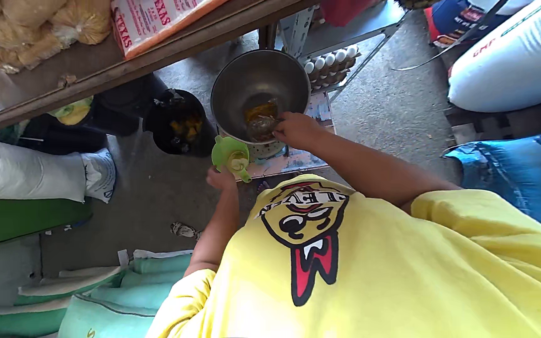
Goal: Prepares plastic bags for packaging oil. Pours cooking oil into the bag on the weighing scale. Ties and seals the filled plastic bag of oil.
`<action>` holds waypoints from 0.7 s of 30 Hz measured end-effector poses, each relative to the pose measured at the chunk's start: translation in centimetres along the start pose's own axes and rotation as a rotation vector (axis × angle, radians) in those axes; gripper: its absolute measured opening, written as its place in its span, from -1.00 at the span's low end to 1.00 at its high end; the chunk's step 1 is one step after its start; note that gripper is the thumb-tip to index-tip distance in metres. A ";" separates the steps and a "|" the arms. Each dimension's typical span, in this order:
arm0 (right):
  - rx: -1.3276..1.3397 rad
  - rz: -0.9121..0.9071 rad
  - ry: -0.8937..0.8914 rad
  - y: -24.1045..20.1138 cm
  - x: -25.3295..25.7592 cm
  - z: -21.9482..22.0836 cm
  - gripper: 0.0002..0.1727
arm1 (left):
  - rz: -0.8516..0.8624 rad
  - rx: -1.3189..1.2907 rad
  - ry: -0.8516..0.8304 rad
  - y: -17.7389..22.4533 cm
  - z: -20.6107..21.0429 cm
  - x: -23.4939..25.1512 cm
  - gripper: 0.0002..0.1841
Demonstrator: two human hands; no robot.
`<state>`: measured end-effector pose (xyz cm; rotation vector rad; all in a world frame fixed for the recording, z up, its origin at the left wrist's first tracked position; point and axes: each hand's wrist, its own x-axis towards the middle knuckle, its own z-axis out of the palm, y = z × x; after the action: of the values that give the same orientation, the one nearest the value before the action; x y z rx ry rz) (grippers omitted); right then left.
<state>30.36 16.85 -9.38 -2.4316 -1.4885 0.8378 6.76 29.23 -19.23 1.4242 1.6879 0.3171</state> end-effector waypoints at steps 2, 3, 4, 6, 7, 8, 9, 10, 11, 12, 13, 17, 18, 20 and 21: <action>-0.008 0.017 0.006 -0.4 0.5 0.1 -0.56 | 0.448 -0.047 -0.076 4.5 -1.5 -1.5 -0.62; 0.000 0.026 0.018 -0.6 0.7 0.3 -0.55 | 0.650 -0.044 -0.142 6.6 -1.7 -1.7 -0.67; 0.012 0.038 0.029 -0.8 0.9 0.4 -0.56 | 0.805 0.002 -0.219 8.8 -1.6 -1.8 -0.70; 0.033 0.063 0.033 -1.3 1.1 0.4 -0.64 | 0.932 0.215 -0.404 12.7 -1.0 -1.5 -0.73; 0.038 0.069 0.035 -1.4 1.1 0.3 -0.71 | 0.920 0.366 -0.490 14.2 -0.4 -1.2 -0.73; 0.045 0.076 0.030 -1.5 1.1 0.3 -0.76 | 0.881 0.535 -0.557 15.3 0.3 -0.8 -0.72; 0.051 0.083 0.017 -1.6 1.0 0.1 -0.78 | 0.847 0.667 -0.599 16.0 1.1 -0.6 -0.70; 0.054 0.086 0.007 -1.5 0.9 -0.1 -0.78 | 0.845 0.765 -0.616 16.4 1.7 -0.3 -0.68; 0.062 0.086 0.006 -1.3 0.8 -0.4 -0.75 | 0.853 0.838 -0.610 16.7 2.0 -0.2 -0.69; 0.081 0.081 0.018 -1.0 0.7 -0.6 -0.72 | 0.857 0.889 -0.592 17.0 2.0 -0.2 -0.69; 0.097 0.072 0.039 -0.8 0.6 -0.9 -0.71 | 0.861 0.918 -0.563 17.2 1.8 -0.4 -0.71; 0.187 -0.005 0.165 0.2 0.0 -2.6 -0.59 | 0.926 0.888 -0.437 18.5 -0.1 -2.6 -0.72; 0.205 -0.027 0.202 0.3 -0.1 -3.3 -0.58 | 0.940 0.892 -0.402 19.0 -0.6 -3.3 -0.72; 0.222 -0.059 0.253 0.2 -0.3 -5.2 -0.58 | 0.948 0.925 -0.334 20.4 -1.4 -4.6 -0.71; 0.223 -0.067 0.261 0.1 -0.3 -6.2 -0.57 | 0.951 0.927 -0.313 21.1 -1.8 -5.2 -0.71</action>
<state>33.71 17.39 -4.17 -2.2170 -1.2983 0.6079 19.26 31.72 -1.51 2.7490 0.7715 -0.2361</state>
